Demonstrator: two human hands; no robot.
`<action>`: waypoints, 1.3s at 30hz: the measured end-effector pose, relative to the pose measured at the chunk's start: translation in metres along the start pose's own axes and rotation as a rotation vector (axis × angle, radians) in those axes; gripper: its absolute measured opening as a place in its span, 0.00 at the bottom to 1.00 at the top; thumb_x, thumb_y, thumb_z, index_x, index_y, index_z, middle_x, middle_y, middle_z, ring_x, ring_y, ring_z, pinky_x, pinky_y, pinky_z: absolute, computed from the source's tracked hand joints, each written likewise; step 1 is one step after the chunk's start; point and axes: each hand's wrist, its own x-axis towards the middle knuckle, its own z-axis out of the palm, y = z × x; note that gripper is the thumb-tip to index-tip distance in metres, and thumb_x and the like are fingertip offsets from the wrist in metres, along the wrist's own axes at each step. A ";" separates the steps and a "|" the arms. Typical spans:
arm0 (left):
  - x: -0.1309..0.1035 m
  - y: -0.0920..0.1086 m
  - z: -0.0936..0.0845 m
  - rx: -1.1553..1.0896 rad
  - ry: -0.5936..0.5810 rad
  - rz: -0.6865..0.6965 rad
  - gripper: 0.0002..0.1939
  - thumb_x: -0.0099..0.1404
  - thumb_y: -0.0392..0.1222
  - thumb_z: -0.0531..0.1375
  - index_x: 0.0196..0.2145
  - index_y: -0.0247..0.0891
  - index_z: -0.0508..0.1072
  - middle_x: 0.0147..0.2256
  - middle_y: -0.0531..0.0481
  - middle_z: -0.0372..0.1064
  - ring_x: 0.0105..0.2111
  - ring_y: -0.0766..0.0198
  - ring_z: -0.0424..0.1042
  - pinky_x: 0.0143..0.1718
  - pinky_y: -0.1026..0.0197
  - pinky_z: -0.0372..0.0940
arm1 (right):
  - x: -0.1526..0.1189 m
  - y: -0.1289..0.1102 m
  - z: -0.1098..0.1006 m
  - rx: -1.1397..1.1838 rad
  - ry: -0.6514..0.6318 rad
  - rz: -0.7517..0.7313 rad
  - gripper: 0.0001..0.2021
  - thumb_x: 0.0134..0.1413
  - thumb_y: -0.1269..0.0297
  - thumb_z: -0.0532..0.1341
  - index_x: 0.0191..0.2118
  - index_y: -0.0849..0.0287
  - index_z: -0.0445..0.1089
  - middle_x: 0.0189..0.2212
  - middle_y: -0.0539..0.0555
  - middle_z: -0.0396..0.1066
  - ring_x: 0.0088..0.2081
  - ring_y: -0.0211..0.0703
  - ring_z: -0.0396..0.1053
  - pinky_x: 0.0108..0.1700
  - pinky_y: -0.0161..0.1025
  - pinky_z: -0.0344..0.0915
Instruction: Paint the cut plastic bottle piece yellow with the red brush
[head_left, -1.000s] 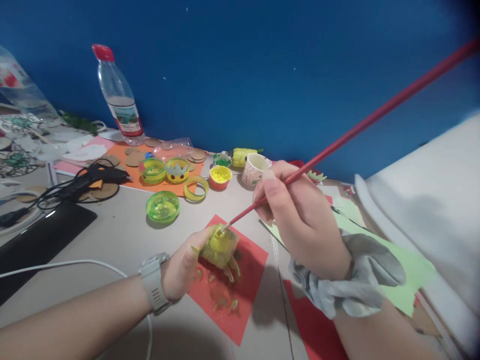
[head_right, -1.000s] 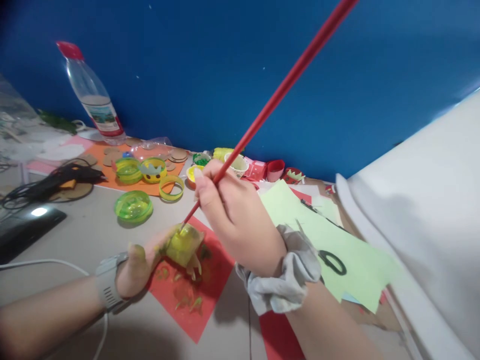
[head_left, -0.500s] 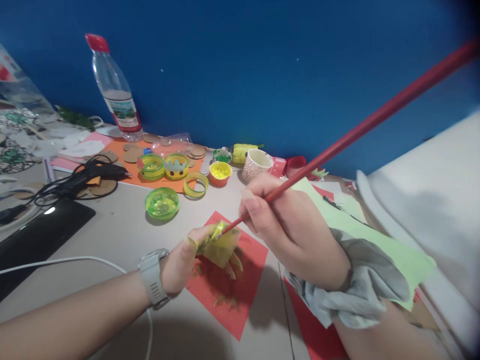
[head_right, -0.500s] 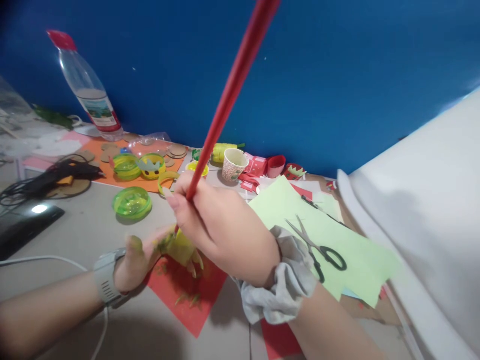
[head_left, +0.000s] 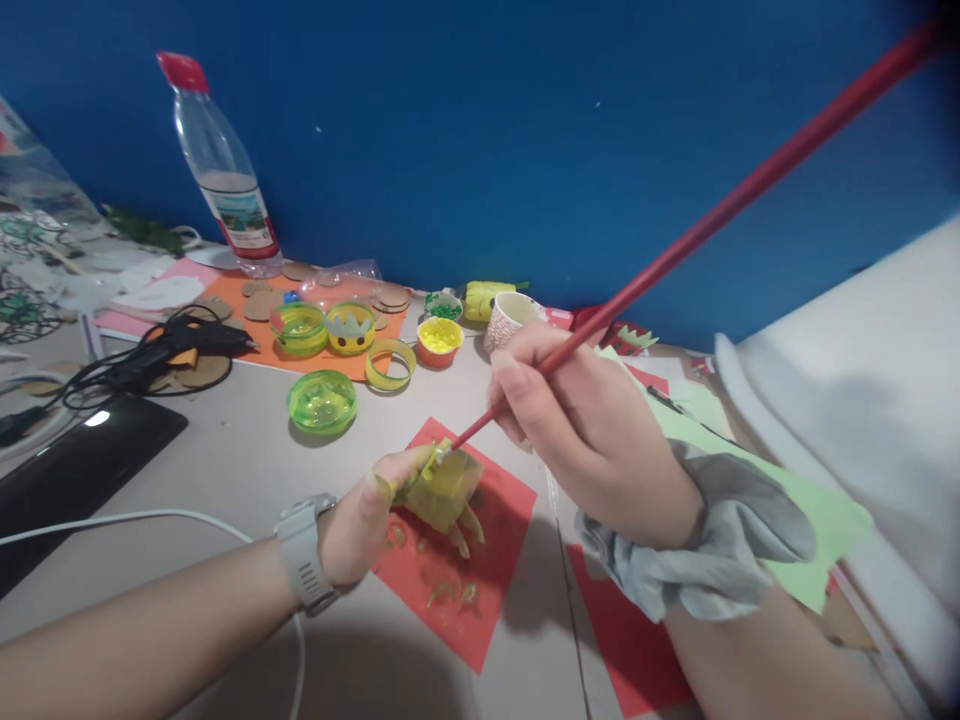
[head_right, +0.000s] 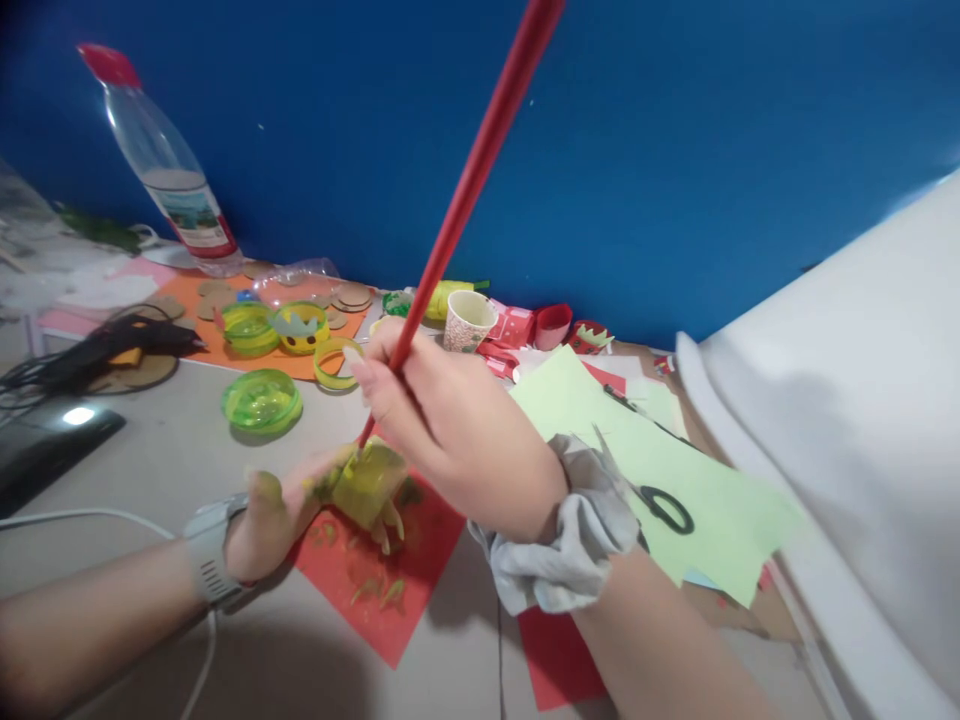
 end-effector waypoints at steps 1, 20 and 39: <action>0.000 0.001 0.000 0.011 0.002 -0.005 0.50 0.55 0.83 0.42 0.48 0.32 0.71 0.37 0.34 0.78 0.33 0.49 0.80 0.34 0.50 0.76 | 0.001 0.002 -0.001 0.002 0.021 0.002 0.13 0.73 0.61 0.50 0.33 0.56 0.60 0.24 0.44 0.61 0.24 0.32 0.61 0.31 0.35 0.61; -0.001 0.003 0.001 0.022 0.005 -0.035 0.50 0.55 0.83 0.41 0.47 0.33 0.70 0.38 0.34 0.78 0.33 0.49 0.79 0.36 0.49 0.76 | 0.003 0.006 -0.006 0.001 0.016 0.038 0.14 0.72 0.57 0.51 0.33 0.54 0.61 0.25 0.47 0.63 0.27 0.37 0.65 0.32 0.38 0.63; 0.002 0.001 0.000 -0.098 -0.023 -0.004 0.50 0.56 0.81 0.45 0.51 0.30 0.70 0.39 0.33 0.78 0.35 0.47 0.79 0.36 0.49 0.76 | 0.002 -0.003 -0.002 -0.065 -0.042 -0.022 0.15 0.72 0.60 0.49 0.31 0.54 0.59 0.22 0.46 0.63 0.23 0.36 0.62 0.30 0.37 0.62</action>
